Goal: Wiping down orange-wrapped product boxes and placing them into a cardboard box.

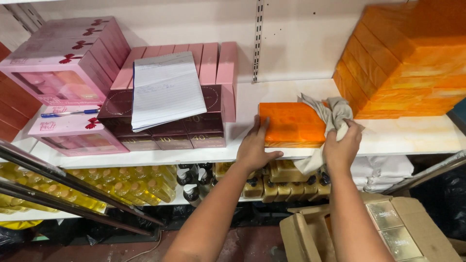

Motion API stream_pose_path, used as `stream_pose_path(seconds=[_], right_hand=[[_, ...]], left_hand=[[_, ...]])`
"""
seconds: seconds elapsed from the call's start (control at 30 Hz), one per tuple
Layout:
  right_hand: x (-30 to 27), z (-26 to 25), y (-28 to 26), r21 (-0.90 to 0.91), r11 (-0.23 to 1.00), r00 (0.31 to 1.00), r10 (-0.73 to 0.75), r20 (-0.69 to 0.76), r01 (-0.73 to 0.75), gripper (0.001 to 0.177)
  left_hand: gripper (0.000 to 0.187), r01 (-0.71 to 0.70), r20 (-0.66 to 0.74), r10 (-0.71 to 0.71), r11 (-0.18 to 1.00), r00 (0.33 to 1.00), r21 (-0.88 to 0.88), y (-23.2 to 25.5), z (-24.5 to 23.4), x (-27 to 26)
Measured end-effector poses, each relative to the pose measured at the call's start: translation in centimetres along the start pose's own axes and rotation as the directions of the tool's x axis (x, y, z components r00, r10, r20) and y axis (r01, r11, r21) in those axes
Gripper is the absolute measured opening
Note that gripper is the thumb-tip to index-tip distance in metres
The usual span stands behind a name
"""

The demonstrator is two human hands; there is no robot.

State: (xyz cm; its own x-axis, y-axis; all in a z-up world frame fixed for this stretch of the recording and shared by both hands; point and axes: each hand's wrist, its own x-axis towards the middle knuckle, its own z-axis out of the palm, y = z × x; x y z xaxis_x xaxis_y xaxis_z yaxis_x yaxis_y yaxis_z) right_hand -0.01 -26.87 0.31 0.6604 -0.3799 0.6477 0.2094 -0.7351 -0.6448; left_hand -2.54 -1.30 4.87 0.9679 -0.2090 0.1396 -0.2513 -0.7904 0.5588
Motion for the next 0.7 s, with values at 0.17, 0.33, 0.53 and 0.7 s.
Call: stream_pose_path(seconds=[0.17,0.33,0.53,0.7], right_hand=[[-1.2,-0.6,-2.1,0.115,0.986,0.992,0.123,0.005,-0.123,0.058],[-1.5,-1.1,-1.9,0.12,0.982,0.989,0.141,0.042,-0.145,0.067],[-1.4,-2.3,-3.4,0.189,0.947,0.966,0.25,0.067,-0.259,0.065],[-1.8,-3.3,-4.1,0.258,0.922,0.957,0.286,0.049,-0.289,0.057]], left_hand=[[0.125,0.027,0.039,-0.028,1.0,0.999,0.009,2.0,-1.0,-1.7],[0.11,-0.048,-0.126,0.056,0.997,0.99,0.061,0.2,3.2,-3.3],[0.079,-0.224,-0.398,0.264,0.964,0.879,0.146,-0.6,3.1,-4.4],[0.071,-0.332,-0.372,0.403,0.912,0.836,0.241,-2.7,3.8,-4.0]])
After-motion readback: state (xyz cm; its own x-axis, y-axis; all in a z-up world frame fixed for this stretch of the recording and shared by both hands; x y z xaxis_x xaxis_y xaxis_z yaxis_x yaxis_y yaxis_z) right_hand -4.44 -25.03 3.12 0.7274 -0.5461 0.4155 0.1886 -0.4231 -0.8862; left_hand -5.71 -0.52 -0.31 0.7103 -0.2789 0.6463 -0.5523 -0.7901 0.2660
